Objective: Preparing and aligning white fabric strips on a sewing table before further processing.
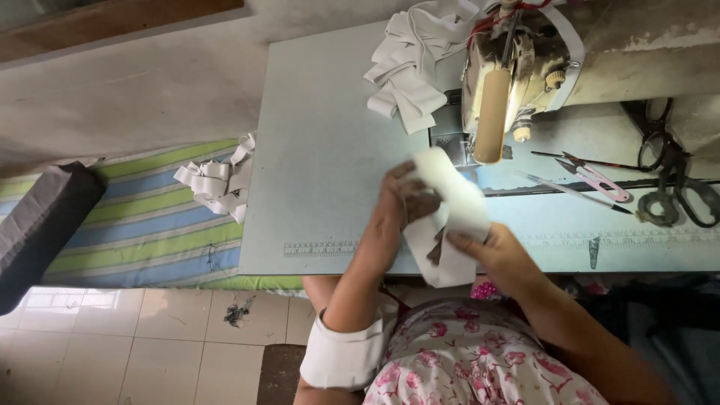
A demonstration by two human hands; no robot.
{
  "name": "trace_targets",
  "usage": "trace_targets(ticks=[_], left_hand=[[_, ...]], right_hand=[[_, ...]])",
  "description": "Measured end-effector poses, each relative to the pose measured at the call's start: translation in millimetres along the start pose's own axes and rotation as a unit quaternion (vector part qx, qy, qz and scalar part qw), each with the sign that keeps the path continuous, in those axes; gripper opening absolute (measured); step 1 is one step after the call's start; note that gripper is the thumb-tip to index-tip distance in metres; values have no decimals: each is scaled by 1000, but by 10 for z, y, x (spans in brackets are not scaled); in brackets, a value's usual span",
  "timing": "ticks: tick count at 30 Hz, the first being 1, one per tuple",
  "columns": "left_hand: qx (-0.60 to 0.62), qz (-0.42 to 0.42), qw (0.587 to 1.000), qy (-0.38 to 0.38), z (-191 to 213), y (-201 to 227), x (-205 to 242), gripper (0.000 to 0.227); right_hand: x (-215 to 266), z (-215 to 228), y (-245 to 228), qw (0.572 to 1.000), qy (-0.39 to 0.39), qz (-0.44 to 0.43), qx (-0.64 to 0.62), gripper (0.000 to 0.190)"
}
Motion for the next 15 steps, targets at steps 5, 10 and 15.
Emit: trace_targets(ticks=[5,10,15], left_hand=[[-321,126,912,-222,-504,-135,464,41],[-119,95,988,36,7,-214,250,34],[-9,56,990,130,134,397,62,33]], right_hand=[[-400,534,-84,992,96,54,-68,32],[-378,184,161,993,-56,40,-97,55],[-61,-254,11,983,-162,54,59,28]])
Point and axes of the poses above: each hand's wrist, its own x-axis away from the middle knuckle, its own z-axis out of the back of the hand, y = z × x, the point moved 10 cm from there along -x, towards the middle knuckle
